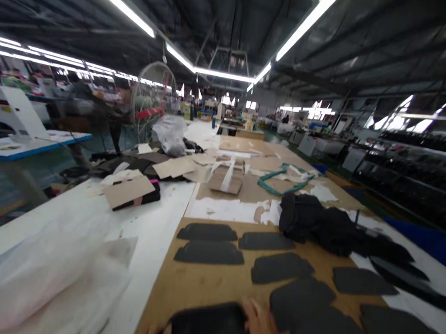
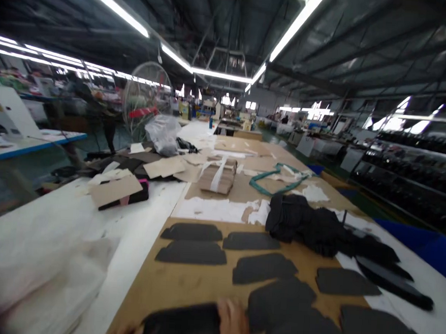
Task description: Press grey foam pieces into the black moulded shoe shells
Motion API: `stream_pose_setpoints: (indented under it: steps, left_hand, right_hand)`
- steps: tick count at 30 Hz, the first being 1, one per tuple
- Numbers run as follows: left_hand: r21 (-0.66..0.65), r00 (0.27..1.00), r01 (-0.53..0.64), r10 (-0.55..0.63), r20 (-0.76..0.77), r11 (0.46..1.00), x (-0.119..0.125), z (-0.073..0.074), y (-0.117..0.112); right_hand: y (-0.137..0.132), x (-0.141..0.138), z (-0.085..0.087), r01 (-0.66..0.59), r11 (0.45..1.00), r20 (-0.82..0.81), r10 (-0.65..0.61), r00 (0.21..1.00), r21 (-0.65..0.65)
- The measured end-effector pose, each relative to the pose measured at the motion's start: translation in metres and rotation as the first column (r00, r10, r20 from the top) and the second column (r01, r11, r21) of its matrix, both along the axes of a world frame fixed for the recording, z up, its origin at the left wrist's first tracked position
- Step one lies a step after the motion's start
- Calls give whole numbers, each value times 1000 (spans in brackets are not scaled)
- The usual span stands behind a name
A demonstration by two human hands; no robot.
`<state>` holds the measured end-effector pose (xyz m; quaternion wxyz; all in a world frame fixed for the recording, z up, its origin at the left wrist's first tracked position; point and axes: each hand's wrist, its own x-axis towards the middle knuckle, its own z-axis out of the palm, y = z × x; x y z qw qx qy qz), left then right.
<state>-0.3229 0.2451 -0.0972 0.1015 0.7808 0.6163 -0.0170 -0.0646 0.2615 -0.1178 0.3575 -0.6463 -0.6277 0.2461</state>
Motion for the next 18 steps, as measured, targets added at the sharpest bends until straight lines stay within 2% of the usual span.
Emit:
stream_pose_setpoints:
  steps: [1,3,6,8,12,18]
  left_hand:
    - [-35,1000,-16,16,-14,999,-1,1,-12]
    - [-83,999,-20,18,-27,996,-1,2,-26]
    - [-128,1000,-16,12,-27,992,1,2,-27]
    - [-133,1000,-16,13,-26,991,2,2,-24]
    - [-109,1000,-18,16,-21,994,2,2,-23]
    - [-102,1000,-12,11,-13,995,2,0,-21]
  right_hand:
    - [-2,6,-4,24,996,-129,-35,991,-84]
    - [-6,17,-15,68,978,-256,-119,959,-200]
    - [-13,27,-28,133,948,-360,-236,902,-288]
    - [-19,29,-29,160,942,-397,-273,876,-294]
    - [-34,30,-21,189,949,-403,-280,872,-251]
    - [-43,32,-14,149,970,-239,-193,951,-190]
